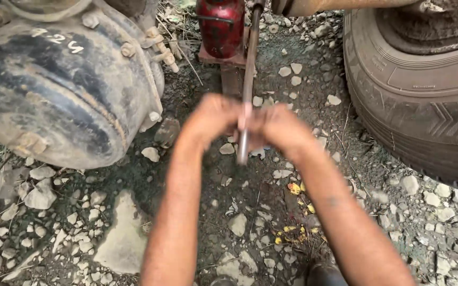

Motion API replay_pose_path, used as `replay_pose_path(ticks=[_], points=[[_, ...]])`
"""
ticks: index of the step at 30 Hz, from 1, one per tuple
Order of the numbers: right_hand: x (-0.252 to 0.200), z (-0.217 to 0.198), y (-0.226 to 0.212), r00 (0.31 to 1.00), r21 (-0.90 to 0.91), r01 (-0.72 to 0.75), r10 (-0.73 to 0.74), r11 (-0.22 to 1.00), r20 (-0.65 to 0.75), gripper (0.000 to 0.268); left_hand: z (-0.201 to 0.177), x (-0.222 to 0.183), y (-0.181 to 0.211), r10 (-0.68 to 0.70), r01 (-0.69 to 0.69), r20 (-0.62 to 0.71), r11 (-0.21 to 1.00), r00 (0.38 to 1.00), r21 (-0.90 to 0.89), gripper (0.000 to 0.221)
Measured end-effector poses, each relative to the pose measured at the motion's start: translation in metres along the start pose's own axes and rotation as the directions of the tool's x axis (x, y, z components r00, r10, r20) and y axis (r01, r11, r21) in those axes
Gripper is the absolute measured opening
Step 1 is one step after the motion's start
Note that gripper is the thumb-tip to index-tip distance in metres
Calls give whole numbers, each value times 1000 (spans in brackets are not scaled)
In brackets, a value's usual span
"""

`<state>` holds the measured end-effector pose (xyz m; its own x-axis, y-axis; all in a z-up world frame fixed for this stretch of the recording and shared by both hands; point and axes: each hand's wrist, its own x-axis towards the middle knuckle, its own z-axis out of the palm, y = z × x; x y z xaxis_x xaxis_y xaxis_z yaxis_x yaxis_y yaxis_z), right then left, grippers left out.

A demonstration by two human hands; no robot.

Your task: Operating a hydraulic jack under a vehicle using a metal handle bar to lift the chassis.

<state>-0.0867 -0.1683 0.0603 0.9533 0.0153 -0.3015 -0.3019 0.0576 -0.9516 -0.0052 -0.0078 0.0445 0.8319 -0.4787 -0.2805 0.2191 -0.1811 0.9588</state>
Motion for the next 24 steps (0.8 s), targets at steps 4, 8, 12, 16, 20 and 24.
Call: replay_pose_path(ticks=[4, 8, 12, 16, 20, 24], points=[[76, 3, 198, 964, -456, -98, -30, 885, -266, 18, 22, 81, -233, -101, 105, -206, 994, 973, 7, 21], [91, 15, 214, 905, -631, -134, -165, 764, -392, 24, 40, 41, -163, -75, 296, -459, 853, 885, 431, 20], [83, 11, 199, 945, -500, -127, -49, 857, -325, 24, 18, 66, -220, -14, 120, -334, 946, 942, 300, 26], [38, -1, 121, 956, -88, -289, 283, 953, -73, 18, -3, 30, -134, -174, 176, -24, 977, 984, 119, 21], [-22, 2, -31, 992, 59, -126, 126, 990, 9, 25, -1, -25, 33, 18, -24, 39, 987, 999, 161, 24], [-20, -7, -86, 993, 302, 114, -115, 947, -14, 30, 0, -22, 95, 226, -225, 16, 974, 974, -33, 36]])
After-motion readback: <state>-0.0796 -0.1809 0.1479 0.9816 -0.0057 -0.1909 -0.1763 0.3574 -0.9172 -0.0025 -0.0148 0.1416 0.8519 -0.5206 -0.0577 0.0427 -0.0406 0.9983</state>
